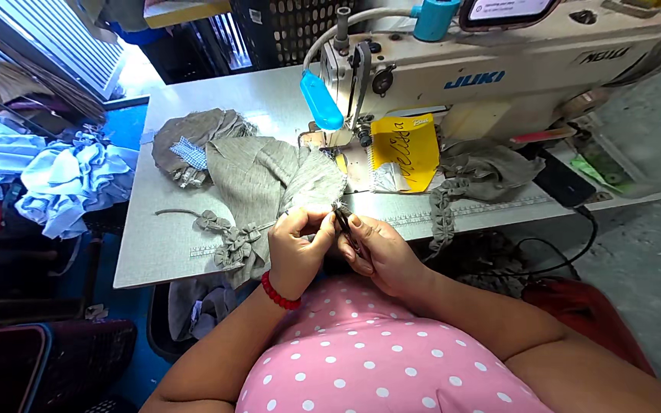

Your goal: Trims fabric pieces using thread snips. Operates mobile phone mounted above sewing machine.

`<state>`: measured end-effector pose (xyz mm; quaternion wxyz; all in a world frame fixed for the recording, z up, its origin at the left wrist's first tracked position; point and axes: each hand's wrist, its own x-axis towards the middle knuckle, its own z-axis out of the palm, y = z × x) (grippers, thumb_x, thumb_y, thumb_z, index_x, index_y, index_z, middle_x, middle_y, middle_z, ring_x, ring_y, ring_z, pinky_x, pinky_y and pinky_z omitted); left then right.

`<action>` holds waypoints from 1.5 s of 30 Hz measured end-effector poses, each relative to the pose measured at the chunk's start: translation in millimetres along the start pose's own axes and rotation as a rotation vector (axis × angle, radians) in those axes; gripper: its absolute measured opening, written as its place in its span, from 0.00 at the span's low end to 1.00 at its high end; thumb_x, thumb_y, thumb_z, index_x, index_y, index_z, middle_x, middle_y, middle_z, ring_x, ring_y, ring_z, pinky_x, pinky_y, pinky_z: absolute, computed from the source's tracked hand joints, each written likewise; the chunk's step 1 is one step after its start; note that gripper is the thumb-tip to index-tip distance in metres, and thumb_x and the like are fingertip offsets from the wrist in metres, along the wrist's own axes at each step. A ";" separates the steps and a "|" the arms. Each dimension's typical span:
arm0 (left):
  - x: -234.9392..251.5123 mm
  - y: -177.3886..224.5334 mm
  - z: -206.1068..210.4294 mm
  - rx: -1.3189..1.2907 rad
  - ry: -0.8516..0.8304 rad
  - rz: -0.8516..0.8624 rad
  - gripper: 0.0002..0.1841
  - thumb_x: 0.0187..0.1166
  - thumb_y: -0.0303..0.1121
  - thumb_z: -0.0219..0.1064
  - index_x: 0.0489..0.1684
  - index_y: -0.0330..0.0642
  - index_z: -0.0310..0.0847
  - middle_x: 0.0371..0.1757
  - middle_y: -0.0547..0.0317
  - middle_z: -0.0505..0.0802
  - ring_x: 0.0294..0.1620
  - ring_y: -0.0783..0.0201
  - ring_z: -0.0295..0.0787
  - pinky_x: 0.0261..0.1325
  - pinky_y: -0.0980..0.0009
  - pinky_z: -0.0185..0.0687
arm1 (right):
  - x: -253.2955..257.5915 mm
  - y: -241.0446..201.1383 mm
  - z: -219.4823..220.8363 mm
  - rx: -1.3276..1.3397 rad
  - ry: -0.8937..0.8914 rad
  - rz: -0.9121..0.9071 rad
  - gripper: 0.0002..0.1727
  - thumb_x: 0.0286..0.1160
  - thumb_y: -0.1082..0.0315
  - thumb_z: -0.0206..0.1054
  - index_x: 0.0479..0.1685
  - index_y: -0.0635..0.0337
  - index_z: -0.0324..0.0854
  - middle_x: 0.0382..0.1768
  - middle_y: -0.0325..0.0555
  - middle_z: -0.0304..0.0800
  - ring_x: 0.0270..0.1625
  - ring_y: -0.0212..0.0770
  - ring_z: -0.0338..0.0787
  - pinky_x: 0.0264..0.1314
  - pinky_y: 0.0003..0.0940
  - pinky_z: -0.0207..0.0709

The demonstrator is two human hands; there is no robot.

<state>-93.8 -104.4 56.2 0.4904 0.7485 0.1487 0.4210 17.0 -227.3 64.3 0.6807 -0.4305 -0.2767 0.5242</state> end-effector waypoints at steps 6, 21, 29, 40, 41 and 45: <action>-3.2 -0.8 4.3 -0.010 0.022 -0.014 0.04 0.71 0.24 0.74 0.38 0.37 0.89 0.39 0.63 0.94 0.36 0.73 0.92 0.42 0.75 0.93 | -0.7 2.3 2.0 0.011 0.027 -0.010 0.22 0.96 0.55 0.43 0.34 0.55 0.76 0.18 0.33 0.73 0.14 0.22 0.64 0.17 0.15 0.58; -6.2 -1.1 10.0 -0.020 0.028 0.039 0.04 0.70 0.23 0.73 0.38 0.34 0.90 0.37 0.62 0.93 0.36 0.75 0.92 0.41 0.77 0.92 | -1.7 6.3 6.9 -0.022 0.127 -0.079 0.18 0.94 0.60 0.48 0.34 0.54 0.76 0.18 0.33 0.72 0.14 0.21 0.64 0.17 0.14 0.57; -7.9 -1.2 16.2 -0.180 0.081 -0.046 0.05 0.69 0.20 0.73 0.38 0.36 0.88 0.36 0.62 0.94 0.33 0.72 0.92 0.39 0.73 0.93 | -2.3 4.7 9.0 0.005 0.113 -0.054 0.18 0.95 0.60 0.46 0.34 0.53 0.74 0.18 0.32 0.70 0.15 0.21 0.63 0.17 0.14 0.57; -10.2 0.1 19.4 -0.283 0.095 -0.150 0.04 0.73 0.20 0.70 0.38 0.38 0.86 0.31 0.63 0.93 0.28 0.72 0.90 0.34 0.74 0.91 | -2.7 1.7 9.8 0.020 0.108 0.012 0.19 0.96 0.59 0.43 0.35 0.53 0.72 0.17 0.32 0.68 0.14 0.22 0.62 0.16 0.15 0.57; -9.2 1.4 17.6 -0.277 0.072 -0.178 0.02 0.76 0.23 0.68 0.37 0.39 0.86 0.31 0.63 0.92 0.28 0.72 0.90 0.34 0.73 0.91 | -2.6 1.5 8.8 0.005 0.112 0.015 0.18 0.96 0.59 0.43 0.36 0.53 0.73 0.17 0.32 0.69 0.14 0.22 0.62 0.16 0.15 0.57; 3.0 7.7 6.0 -0.298 -0.060 -0.365 0.10 0.85 0.35 0.63 0.34 0.43 0.85 0.29 0.63 0.91 0.28 0.69 0.90 0.36 0.69 0.92 | -2.9 2.3 5.3 -0.061 0.108 0.005 0.18 0.95 0.61 0.44 0.44 0.57 0.80 0.18 0.31 0.70 0.14 0.21 0.63 0.16 0.15 0.57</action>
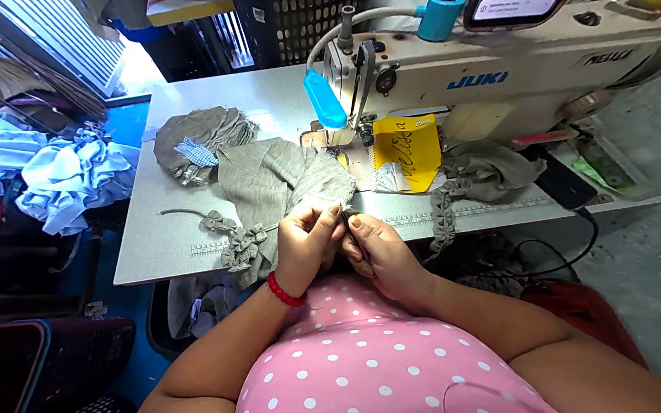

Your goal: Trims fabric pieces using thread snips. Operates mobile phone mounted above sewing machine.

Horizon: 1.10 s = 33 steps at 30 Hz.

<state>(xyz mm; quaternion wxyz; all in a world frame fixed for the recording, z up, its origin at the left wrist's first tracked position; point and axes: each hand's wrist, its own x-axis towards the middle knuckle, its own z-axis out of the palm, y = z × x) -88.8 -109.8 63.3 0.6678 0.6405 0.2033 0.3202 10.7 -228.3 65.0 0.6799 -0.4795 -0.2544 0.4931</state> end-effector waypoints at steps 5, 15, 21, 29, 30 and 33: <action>10.0 13.6 -2.9 0.020 -0.027 -0.172 0.08 0.81 0.31 0.68 0.31 0.41 0.87 0.27 0.59 0.92 0.26 0.67 0.91 0.35 0.68 0.92 | 0.0 0.7 -0.4 -0.033 -0.006 -0.007 0.18 0.94 0.62 0.45 0.44 0.58 0.80 0.18 0.30 0.71 0.15 0.20 0.63 0.17 0.15 0.57; 3.8 9.8 4.2 -0.030 0.019 -0.103 0.07 0.83 0.26 0.65 0.33 0.39 0.85 0.27 0.58 0.91 0.25 0.68 0.90 0.35 0.69 0.92 | -1.8 -1.2 -0.9 0.005 0.001 -0.001 0.19 0.95 0.60 0.44 0.43 0.57 0.79 0.18 0.31 0.71 0.14 0.21 0.63 0.16 0.14 0.56; 0.6 7.2 7.5 -0.005 0.045 -0.019 0.07 0.82 0.27 0.65 0.31 0.41 0.84 0.28 0.61 0.91 0.25 0.69 0.88 0.33 0.72 0.90 | -2.4 -1.1 -0.4 0.001 0.005 -0.026 0.18 0.95 0.61 0.44 0.43 0.55 0.78 0.18 0.31 0.71 0.14 0.21 0.63 0.16 0.14 0.57; -4.9 -0.2 10.4 -0.002 0.070 0.145 0.04 0.81 0.26 0.66 0.35 0.41 0.84 0.26 0.63 0.89 0.24 0.72 0.86 0.31 0.75 0.87 | -3.5 -3.5 0.0 -0.012 -0.010 -0.052 0.17 0.94 0.62 0.46 0.41 0.54 0.78 0.18 0.31 0.71 0.15 0.20 0.64 0.17 0.14 0.58; -5.4 -1.1 10.9 -0.007 0.073 0.163 0.04 0.81 0.26 0.66 0.35 0.41 0.84 0.25 0.63 0.89 0.24 0.72 0.85 0.31 0.75 0.86 | -4.1 -4.2 0.2 -0.010 -0.016 -0.056 0.17 0.94 0.62 0.45 0.41 0.55 0.79 0.18 0.31 0.71 0.15 0.20 0.64 0.17 0.14 0.58; -6.1 -0.9 11.9 -0.013 0.074 0.175 0.04 0.82 0.27 0.65 0.36 0.41 0.83 0.25 0.64 0.89 0.23 0.73 0.85 0.30 0.75 0.85 | -4.9 -5.0 -0.3 -0.009 -0.030 -0.060 0.17 0.94 0.62 0.45 0.41 0.55 0.80 0.18 0.30 0.71 0.15 0.20 0.64 0.17 0.14 0.58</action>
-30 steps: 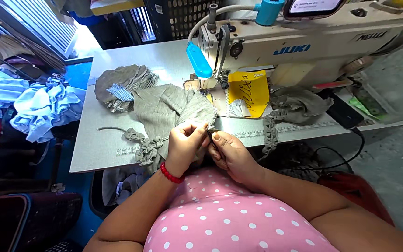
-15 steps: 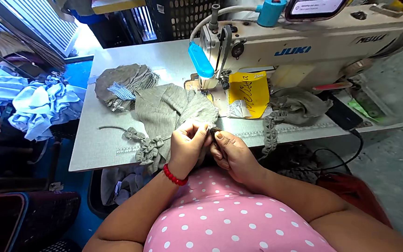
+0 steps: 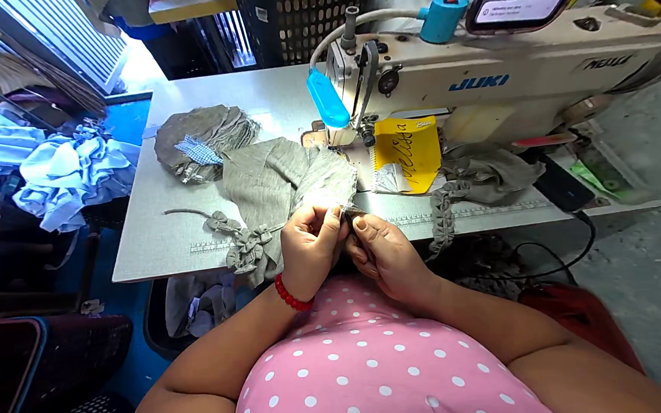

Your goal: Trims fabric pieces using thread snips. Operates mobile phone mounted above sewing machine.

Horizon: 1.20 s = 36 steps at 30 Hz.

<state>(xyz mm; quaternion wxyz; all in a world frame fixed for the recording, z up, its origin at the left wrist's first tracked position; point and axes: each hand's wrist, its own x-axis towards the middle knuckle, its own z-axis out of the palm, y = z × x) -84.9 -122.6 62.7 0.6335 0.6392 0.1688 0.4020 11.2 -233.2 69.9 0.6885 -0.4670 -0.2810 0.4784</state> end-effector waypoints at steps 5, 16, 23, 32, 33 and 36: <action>0.7 0.3 0.5 0.004 -0.004 0.003 0.05 0.83 0.27 0.64 0.35 0.41 0.83 0.24 0.63 0.88 0.22 0.72 0.84 0.29 0.75 0.86 | -0.3 0.4 -1.0 0.003 0.001 -0.004 0.18 0.94 0.63 0.45 0.40 0.55 0.80 0.17 0.30 0.71 0.15 0.20 0.64 0.17 0.14 0.58; 1.9 1.3 0.8 0.009 -0.004 -0.014 0.05 0.83 0.27 0.65 0.35 0.41 0.83 0.24 0.64 0.87 0.22 0.73 0.84 0.29 0.76 0.84 | 0.4 0.9 -3.7 0.000 -0.016 -0.018 0.18 0.94 0.62 0.46 0.40 0.56 0.81 0.17 0.30 0.72 0.15 0.20 0.65 0.17 0.14 0.58; 1.8 0.5 0.5 0.004 -0.008 -0.007 0.06 0.83 0.27 0.64 0.35 0.41 0.83 0.25 0.64 0.87 0.23 0.73 0.84 0.29 0.75 0.85 | 0.5 0.1 -4.6 -0.010 -0.023 -0.021 0.18 0.94 0.62 0.45 0.39 0.56 0.80 0.17 0.31 0.73 0.15 0.20 0.65 0.17 0.14 0.59; 0.8 -0.3 0.9 0.003 0.005 -0.001 0.06 0.84 0.28 0.63 0.35 0.42 0.82 0.25 0.65 0.87 0.23 0.73 0.84 0.30 0.76 0.85 | 0.2 -0.9 -4.8 -0.011 -0.028 -0.003 0.18 0.94 0.62 0.45 0.37 0.56 0.78 0.17 0.31 0.73 0.15 0.20 0.65 0.17 0.14 0.58; 0.7 -0.4 0.8 -0.001 0.008 -0.002 0.06 0.84 0.28 0.64 0.35 0.41 0.83 0.25 0.64 0.88 0.23 0.73 0.84 0.30 0.76 0.85 | 0.4 -0.8 -4.7 -0.011 -0.028 -0.005 0.18 0.94 0.62 0.45 0.36 0.55 0.77 0.17 0.31 0.73 0.15 0.20 0.65 0.17 0.14 0.58; 0.7 -2.2 1.4 0.003 0.010 0.011 0.06 0.83 0.28 0.64 0.34 0.42 0.82 0.24 0.65 0.86 0.23 0.73 0.82 0.29 0.76 0.83 | 0.8 -0.8 -4.2 -0.015 -0.023 -0.009 0.19 0.94 0.61 0.46 0.34 0.54 0.76 0.17 0.32 0.73 0.15 0.20 0.65 0.17 0.14 0.58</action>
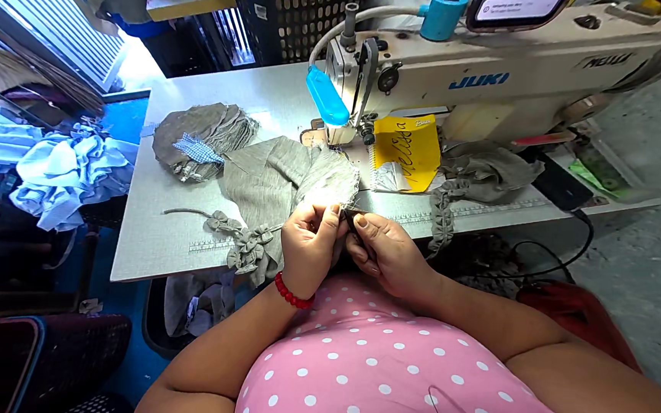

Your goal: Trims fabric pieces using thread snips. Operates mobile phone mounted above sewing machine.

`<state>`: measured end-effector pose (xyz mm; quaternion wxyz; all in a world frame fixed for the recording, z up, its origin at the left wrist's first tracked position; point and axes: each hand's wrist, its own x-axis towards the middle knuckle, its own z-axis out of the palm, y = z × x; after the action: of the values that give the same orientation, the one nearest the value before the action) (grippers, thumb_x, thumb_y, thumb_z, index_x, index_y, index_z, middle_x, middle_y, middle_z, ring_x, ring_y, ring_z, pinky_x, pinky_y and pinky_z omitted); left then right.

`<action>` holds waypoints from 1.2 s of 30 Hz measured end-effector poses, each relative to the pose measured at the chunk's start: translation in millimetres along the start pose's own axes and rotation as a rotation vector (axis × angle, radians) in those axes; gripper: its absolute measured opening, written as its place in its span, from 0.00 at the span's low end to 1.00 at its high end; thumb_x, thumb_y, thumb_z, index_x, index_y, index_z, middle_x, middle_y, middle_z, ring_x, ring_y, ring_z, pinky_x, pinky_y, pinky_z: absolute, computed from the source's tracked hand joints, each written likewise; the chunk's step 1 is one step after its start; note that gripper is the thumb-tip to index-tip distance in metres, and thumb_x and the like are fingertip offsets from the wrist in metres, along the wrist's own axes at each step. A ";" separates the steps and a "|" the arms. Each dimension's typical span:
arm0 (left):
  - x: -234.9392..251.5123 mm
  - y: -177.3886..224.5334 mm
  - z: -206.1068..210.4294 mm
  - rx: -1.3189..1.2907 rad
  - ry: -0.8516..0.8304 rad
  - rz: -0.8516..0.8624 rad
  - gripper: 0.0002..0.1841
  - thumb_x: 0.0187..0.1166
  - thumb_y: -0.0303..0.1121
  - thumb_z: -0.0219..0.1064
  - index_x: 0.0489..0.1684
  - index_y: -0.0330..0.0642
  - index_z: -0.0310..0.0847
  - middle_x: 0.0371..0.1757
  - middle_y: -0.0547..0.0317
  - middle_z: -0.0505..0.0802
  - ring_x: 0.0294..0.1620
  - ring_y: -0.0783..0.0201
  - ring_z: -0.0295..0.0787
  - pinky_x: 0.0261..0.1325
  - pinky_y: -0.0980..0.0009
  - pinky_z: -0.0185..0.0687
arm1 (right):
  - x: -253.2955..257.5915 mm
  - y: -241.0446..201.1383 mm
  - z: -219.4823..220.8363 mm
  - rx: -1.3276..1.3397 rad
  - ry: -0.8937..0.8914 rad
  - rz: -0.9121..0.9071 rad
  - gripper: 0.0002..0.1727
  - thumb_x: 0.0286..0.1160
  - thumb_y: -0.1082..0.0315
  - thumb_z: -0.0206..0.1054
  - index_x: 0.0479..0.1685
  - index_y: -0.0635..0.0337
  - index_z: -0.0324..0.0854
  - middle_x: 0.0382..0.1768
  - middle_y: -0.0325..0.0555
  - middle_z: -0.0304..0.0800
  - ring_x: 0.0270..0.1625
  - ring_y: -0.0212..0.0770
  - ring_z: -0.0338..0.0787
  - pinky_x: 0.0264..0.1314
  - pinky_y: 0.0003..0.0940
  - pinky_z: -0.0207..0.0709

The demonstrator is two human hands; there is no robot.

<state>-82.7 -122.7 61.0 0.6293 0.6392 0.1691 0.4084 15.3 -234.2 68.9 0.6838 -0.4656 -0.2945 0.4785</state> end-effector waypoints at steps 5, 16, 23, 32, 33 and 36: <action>-0.6 0.0 0.4 0.003 -0.002 -0.009 0.06 0.83 0.27 0.64 0.35 0.41 0.83 0.24 0.63 0.87 0.23 0.72 0.83 0.29 0.76 0.83 | 0.4 0.7 0.9 0.016 0.006 -0.001 0.19 0.95 0.61 0.46 0.34 0.54 0.76 0.17 0.32 0.72 0.14 0.21 0.64 0.17 0.14 0.58; -1.8 -2.9 1.4 0.025 -0.002 0.038 0.05 0.81 0.26 0.65 0.34 0.39 0.84 0.24 0.64 0.88 0.22 0.74 0.83 0.28 0.77 0.83 | 2.9 2.1 2.2 0.008 0.037 -0.008 0.16 0.93 0.62 0.48 0.38 0.54 0.79 0.17 0.30 0.71 0.15 0.20 0.64 0.17 0.14 0.58; -2.6 -11.6 0.2 0.024 -0.006 0.038 0.06 0.82 0.26 0.64 0.34 0.39 0.84 0.24 0.66 0.90 0.25 0.73 0.88 0.33 0.74 0.88 | 6.1 -0.9 2.9 0.052 0.032 0.068 0.17 0.93 0.64 0.47 0.36 0.57 0.77 0.14 0.27 0.67 0.13 0.20 0.62 0.16 0.14 0.56; 9.1 -14.0 -5.7 0.201 -0.075 0.080 0.07 0.83 0.27 0.61 0.38 0.38 0.84 0.30 0.69 0.90 0.30 0.79 0.87 0.37 0.80 0.87 | 15.5 31.4 -18.7 -0.599 0.273 -0.522 0.20 0.76 0.53 0.72 0.47 0.64 0.87 0.46 0.43 0.84 0.50 0.28 0.83 0.54 0.23 0.82; 9.9 -15.0 -5.6 0.225 -0.083 0.078 0.07 0.83 0.28 0.61 0.38 0.38 0.85 0.30 0.68 0.90 0.30 0.79 0.87 0.37 0.81 0.87 | 16.6 32.0 -20.2 -0.562 0.255 -0.510 0.19 0.76 0.54 0.72 0.46 0.65 0.87 0.46 0.42 0.83 0.49 0.26 0.83 0.52 0.22 0.81; 9.3 -20.5 -4.7 0.276 -0.096 0.056 0.08 0.83 0.29 0.63 0.39 0.36 0.86 0.33 0.66 0.91 0.32 0.80 0.88 0.39 0.82 0.87 | 14.8 23.0 -19.0 -0.302 0.128 -0.342 0.12 0.85 0.60 0.64 0.45 0.62 0.82 0.38 0.31 0.82 0.29 0.17 0.76 0.30 0.14 0.73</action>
<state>-74.4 -109.7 44.0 0.5312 0.7429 0.1752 0.3678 28.1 -224.7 39.7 0.6949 -0.5353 -0.3933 0.2756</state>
